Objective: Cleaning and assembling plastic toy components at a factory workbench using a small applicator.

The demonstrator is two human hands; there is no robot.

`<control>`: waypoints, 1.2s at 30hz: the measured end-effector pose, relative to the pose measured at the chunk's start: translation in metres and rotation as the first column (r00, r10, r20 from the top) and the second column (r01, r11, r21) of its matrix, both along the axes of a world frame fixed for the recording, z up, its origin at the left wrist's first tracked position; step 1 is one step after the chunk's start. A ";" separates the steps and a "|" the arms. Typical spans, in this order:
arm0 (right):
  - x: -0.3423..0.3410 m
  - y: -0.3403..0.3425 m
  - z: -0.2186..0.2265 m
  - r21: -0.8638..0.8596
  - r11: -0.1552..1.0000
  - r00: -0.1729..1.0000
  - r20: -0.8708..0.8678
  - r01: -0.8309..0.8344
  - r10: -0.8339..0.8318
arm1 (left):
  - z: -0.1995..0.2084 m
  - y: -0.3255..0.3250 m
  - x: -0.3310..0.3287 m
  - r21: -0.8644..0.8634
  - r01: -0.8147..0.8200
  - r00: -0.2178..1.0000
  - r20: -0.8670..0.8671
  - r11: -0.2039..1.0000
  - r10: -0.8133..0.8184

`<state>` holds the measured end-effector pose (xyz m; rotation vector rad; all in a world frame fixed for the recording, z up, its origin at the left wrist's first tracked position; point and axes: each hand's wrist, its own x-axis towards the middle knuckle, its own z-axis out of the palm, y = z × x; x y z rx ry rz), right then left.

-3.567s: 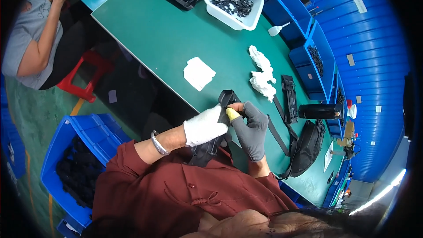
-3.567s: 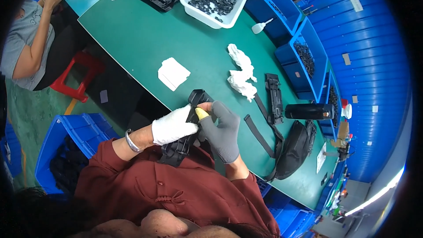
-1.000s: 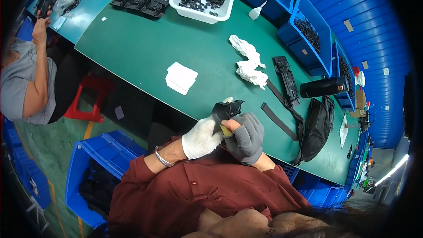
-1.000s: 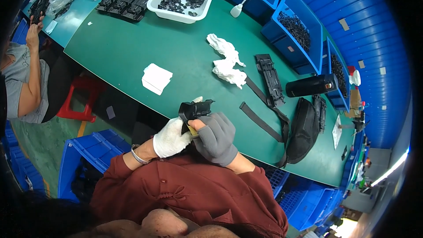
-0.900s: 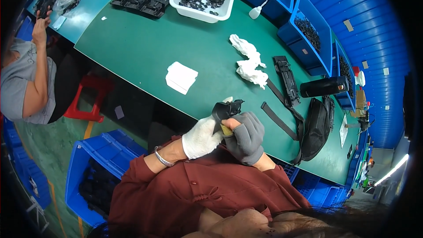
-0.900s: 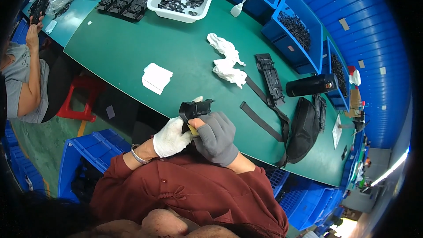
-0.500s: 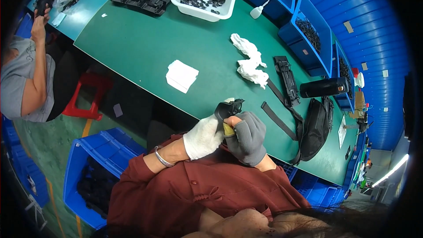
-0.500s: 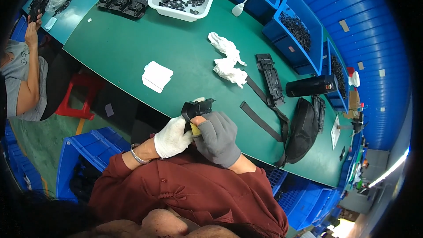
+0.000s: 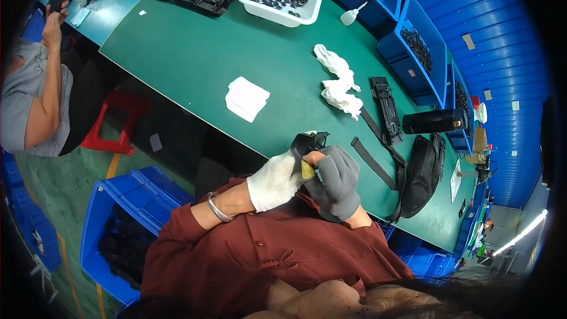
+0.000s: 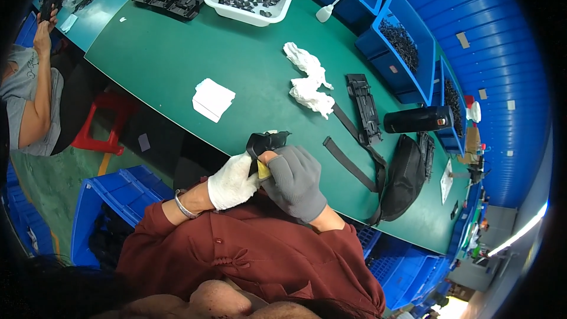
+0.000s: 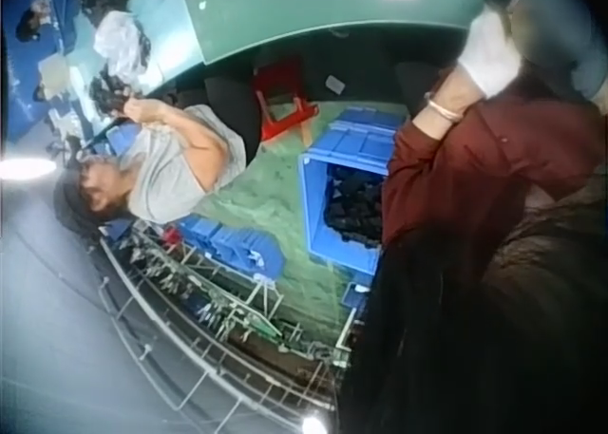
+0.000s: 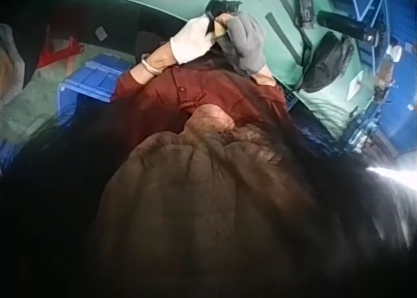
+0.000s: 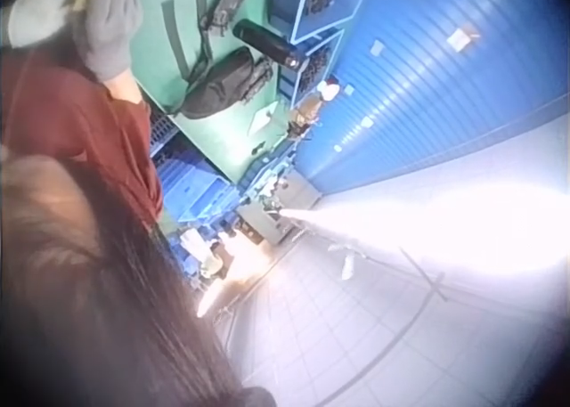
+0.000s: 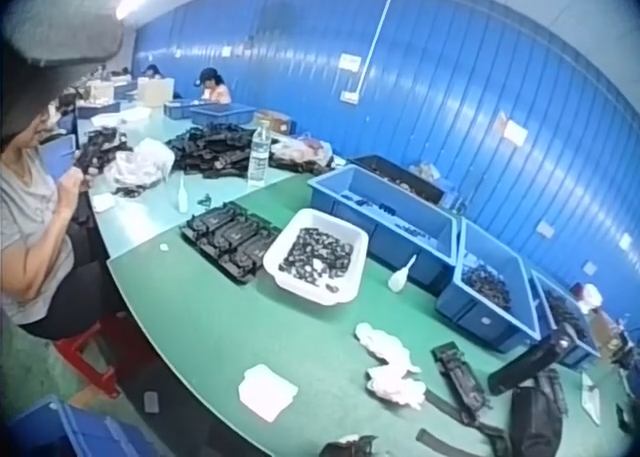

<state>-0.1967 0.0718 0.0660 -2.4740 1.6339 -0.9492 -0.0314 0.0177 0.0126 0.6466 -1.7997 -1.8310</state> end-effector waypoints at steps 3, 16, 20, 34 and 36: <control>-0.002 -0.002 0.000 -0.002 1.000 1.000 -0.012 -0.017 0.017 | 0.000 -0.001 0.000 -0.069 -0.016 0.997 -0.076 0.997 0.010; -0.004 -0.008 -0.002 -0.005 0.999 0.998 -0.060 -0.034 0.033 | -0.002 -0.004 0.000 -0.085 0.011 0.999 -0.040 0.996 -0.015; -0.003 -0.012 -0.001 -0.005 0.999 0.998 -0.046 -0.040 0.039 | -0.003 -0.005 0.000 -0.065 -0.001 0.999 -0.043 0.998 -0.002; -0.006 -0.014 0.005 0.065 0.997 0.997 -0.055 -0.044 0.048 | -0.004 -0.007 -0.001 -0.034 0.006 0.999 -0.046 0.999 -0.007; -0.005 -0.015 0.007 0.082 0.995 0.997 -0.050 -0.057 0.061 | -0.003 -0.007 -0.001 -0.014 0.016 0.999 -0.041 1.000 -0.017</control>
